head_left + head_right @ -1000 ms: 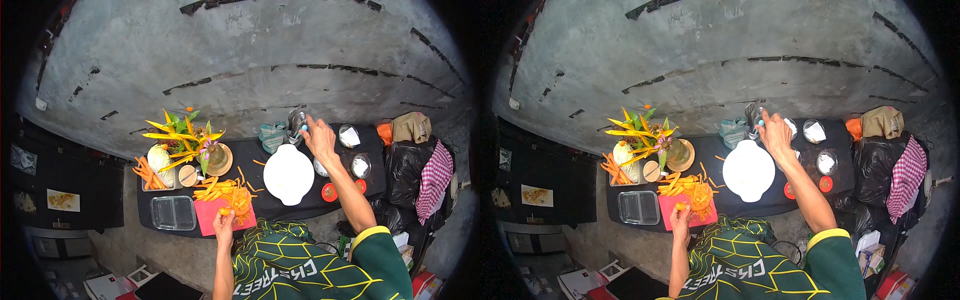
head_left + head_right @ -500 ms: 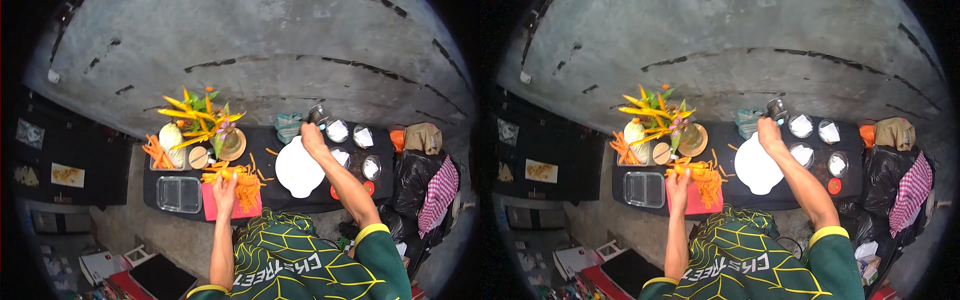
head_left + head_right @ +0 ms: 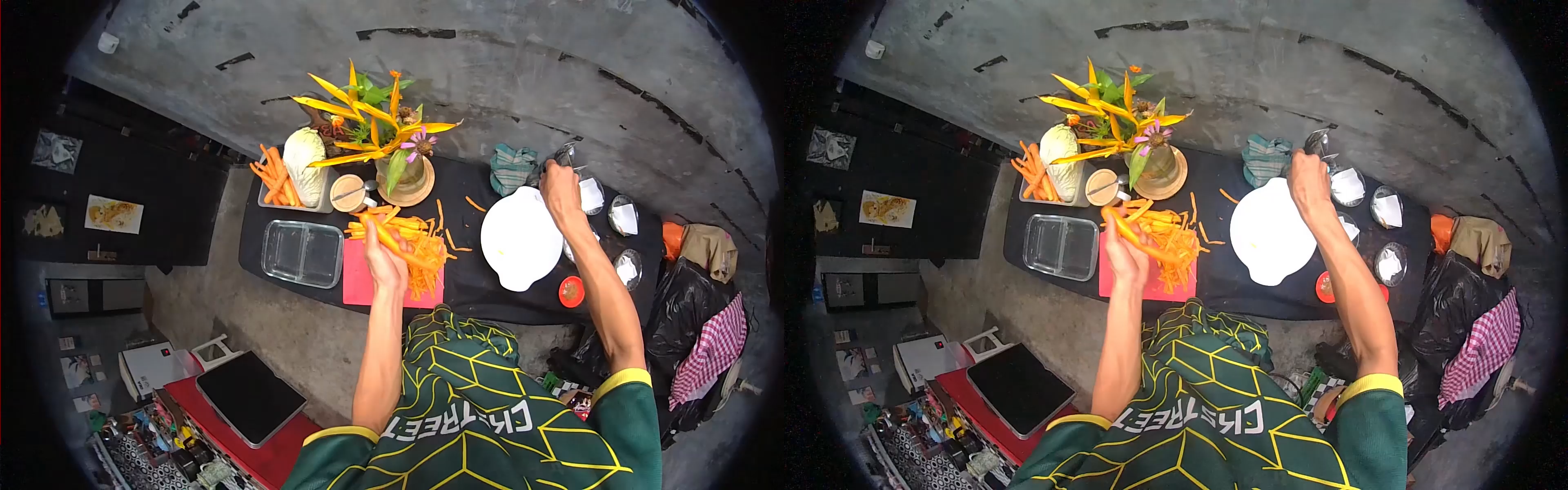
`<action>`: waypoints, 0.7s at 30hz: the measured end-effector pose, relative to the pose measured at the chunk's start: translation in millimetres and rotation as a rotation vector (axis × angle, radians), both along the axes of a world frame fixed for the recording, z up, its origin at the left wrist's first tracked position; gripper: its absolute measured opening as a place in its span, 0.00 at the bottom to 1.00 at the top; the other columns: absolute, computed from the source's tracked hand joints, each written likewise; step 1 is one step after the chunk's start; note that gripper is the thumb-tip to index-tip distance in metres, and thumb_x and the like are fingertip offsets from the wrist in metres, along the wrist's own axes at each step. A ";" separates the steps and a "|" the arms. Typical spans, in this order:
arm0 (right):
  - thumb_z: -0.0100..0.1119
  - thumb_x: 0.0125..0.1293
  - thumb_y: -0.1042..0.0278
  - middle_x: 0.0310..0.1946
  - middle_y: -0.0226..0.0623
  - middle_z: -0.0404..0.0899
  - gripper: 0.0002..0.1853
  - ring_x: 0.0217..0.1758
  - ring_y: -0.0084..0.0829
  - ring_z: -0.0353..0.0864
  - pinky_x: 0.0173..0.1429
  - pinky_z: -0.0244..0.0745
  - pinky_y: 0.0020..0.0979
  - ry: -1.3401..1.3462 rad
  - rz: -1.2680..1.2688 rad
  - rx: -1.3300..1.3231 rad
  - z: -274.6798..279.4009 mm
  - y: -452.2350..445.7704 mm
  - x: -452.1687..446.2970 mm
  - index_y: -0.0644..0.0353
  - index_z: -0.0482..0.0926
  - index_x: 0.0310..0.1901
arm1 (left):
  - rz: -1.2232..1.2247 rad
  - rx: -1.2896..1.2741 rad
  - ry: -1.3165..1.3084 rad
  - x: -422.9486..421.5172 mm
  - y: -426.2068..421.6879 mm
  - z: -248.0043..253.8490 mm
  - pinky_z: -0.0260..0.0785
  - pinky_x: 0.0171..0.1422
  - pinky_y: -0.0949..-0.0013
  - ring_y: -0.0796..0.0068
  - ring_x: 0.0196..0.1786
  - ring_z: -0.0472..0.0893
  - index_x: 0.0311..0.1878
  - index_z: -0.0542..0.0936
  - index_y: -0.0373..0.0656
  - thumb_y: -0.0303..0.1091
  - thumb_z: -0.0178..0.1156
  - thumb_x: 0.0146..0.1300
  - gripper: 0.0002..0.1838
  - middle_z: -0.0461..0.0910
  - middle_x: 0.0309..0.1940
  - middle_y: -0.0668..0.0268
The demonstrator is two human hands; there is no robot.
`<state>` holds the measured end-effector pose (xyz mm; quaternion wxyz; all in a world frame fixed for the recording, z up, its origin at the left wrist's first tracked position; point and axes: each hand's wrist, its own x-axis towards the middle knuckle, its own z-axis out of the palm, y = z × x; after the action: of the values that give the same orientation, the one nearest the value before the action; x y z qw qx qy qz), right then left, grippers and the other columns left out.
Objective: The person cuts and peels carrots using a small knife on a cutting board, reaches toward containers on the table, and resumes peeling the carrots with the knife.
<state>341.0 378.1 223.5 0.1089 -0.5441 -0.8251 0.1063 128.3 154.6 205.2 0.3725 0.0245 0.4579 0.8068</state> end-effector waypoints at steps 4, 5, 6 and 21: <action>0.56 0.55 0.70 0.24 0.56 0.75 0.08 0.32 0.55 0.76 0.37 0.72 0.48 0.052 0.024 0.116 5.9 -3.7 6.4 0.67 0.74 0.30 | -0.074 -0.068 -0.268 4.3 -42.6 -39.7 0.62 0.27 0.71 0.77 0.20 0.67 0.45 0.68 0.46 0.52 0.43 0.65 0.18 0.67 0.21 0.70; 0.57 0.55 0.69 0.24 0.55 0.76 0.08 0.32 0.54 0.76 0.36 0.71 0.47 0.080 0.034 0.159 17.2 -4.5 5.2 0.66 0.74 0.30 | -0.075 -0.072 -0.311 0.4 -49.5 -42.2 0.62 0.27 0.71 0.76 0.21 0.67 0.45 0.68 0.47 0.51 0.43 0.65 0.17 0.68 0.21 0.69; 0.56 0.56 0.67 0.27 0.59 0.76 0.10 0.35 0.56 0.77 0.38 0.72 0.48 0.050 0.010 0.109 29.3 -6.9 3.0 0.68 0.74 0.31 | -0.098 -0.068 -0.340 -4.0 -57.5 -45.5 0.63 0.29 0.69 0.74 0.22 0.69 0.45 0.69 0.47 0.50 0.42 0.65 0.17 0.70 0.23 0.68; 0.68 0.49 0.65 0.17 0.36 0.73 0.11 0.16 0.30 0.72 0.22 0.67 0.29 0.273 0.161 0.562 89.4 -98.2 -31.1 0.59 0.77 0.30 | -0.198 -0.304 -0.133 -73.3 -109.4 -97.2 0.60 0.60 0.58 0.60 0.58 0.70 0.53 0.60 0.44 0.43 0.45 0.67 0.17 0.70 0.53 0.53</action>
<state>309.9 279.9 312.9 0.3559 -0.4062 -0.8404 -0.0455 55.0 45.1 107.9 0.4789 -0.0403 0.5442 0.6877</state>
